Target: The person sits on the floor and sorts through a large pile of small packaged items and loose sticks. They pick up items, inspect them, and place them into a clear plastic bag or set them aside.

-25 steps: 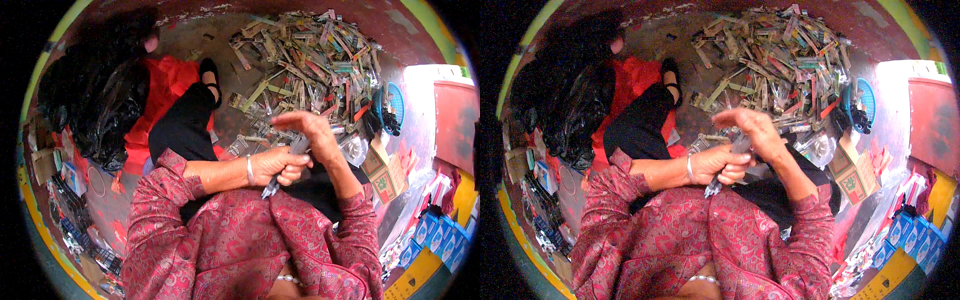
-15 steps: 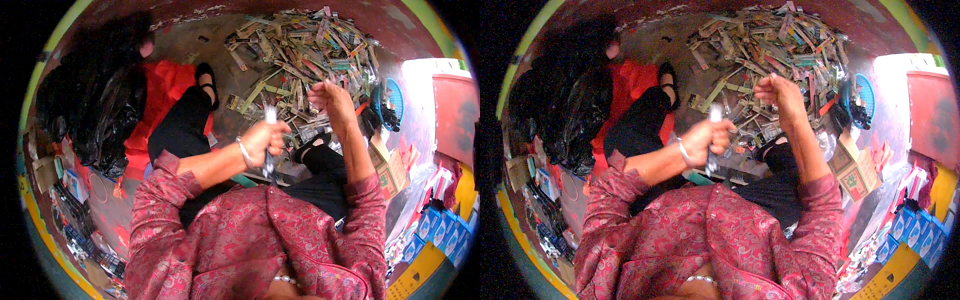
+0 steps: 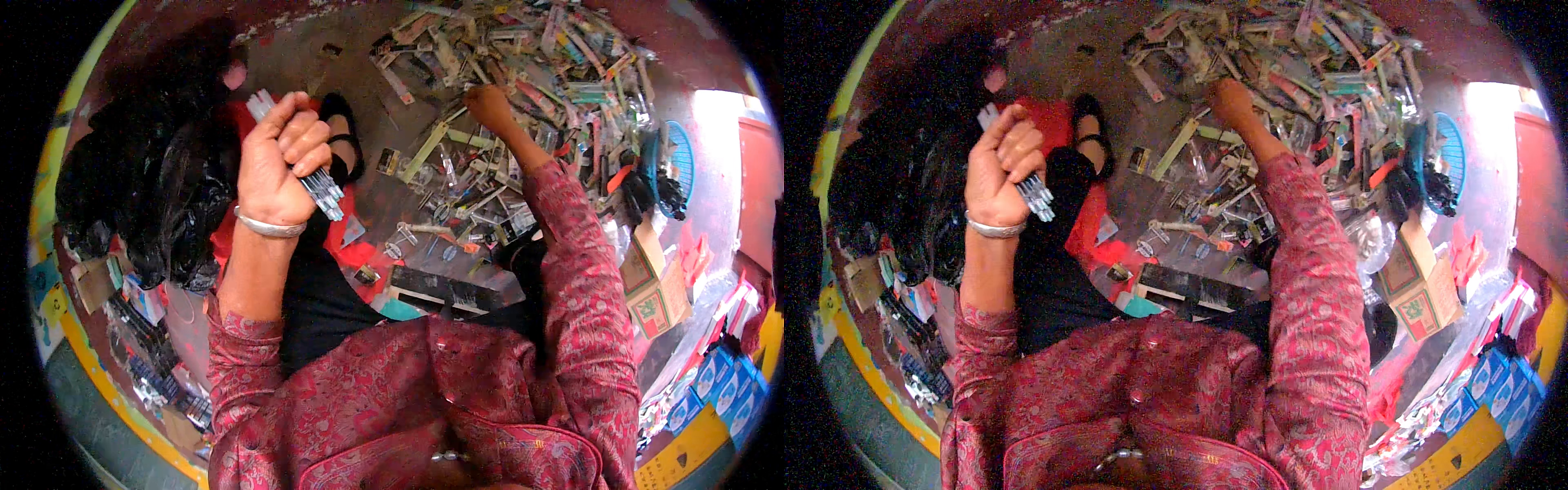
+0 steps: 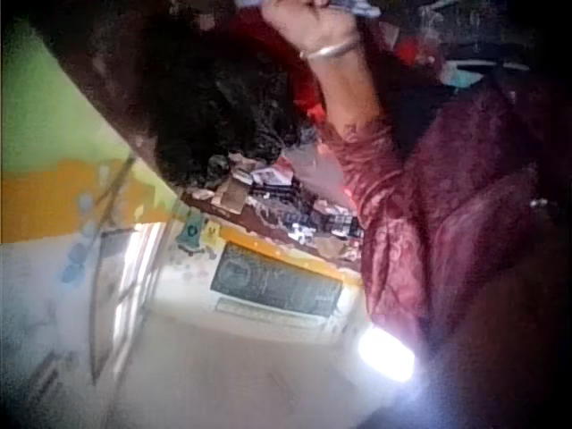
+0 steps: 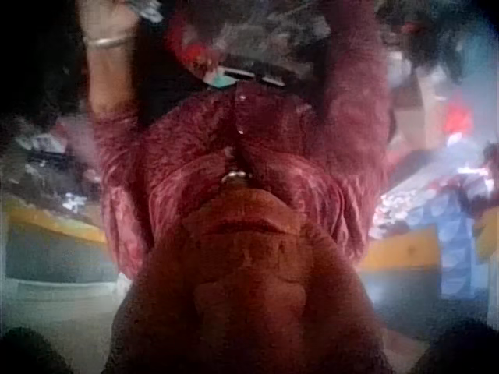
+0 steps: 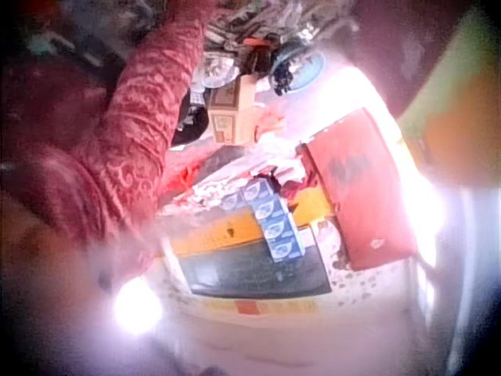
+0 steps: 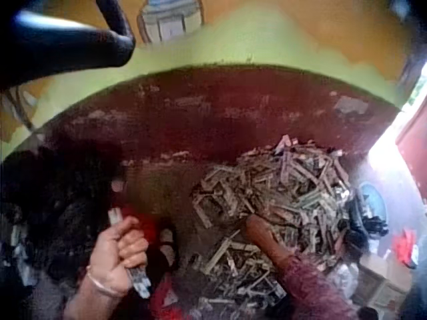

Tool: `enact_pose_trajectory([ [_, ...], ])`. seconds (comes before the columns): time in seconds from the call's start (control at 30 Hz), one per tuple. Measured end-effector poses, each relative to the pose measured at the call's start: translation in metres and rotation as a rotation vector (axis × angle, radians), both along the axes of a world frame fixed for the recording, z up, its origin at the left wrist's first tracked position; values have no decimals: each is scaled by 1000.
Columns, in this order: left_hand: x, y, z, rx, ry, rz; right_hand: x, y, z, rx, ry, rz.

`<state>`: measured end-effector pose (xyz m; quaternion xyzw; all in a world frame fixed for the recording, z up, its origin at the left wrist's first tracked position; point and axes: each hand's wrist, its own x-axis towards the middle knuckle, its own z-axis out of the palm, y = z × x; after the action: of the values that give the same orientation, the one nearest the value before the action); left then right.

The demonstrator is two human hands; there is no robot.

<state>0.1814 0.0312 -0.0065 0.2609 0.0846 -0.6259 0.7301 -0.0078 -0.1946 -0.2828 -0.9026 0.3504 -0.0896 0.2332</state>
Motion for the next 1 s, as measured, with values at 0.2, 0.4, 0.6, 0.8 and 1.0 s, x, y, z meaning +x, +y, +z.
enact_pose_trajectory([
  [0.2, -10, -12, 3, 126, -22, 21, 46, 17, -58, 174, 110, -134],
  [0.4, -15, -34, -5, 209, -15, 7, 76, 30, -79, 89, 97, -183],
  [0.6, -22, -47, -12, 323, -37, -15, 81, 24, -83, 187, 191, -114],
  [0.8, -37, -58, -22, 289, -20, -99, 31, -3, -109, 648, -466, -78],
  [1.0, -43, -50, -34, 364, -39, -148, 0, 12, -4, 1517, -864, -260],
])
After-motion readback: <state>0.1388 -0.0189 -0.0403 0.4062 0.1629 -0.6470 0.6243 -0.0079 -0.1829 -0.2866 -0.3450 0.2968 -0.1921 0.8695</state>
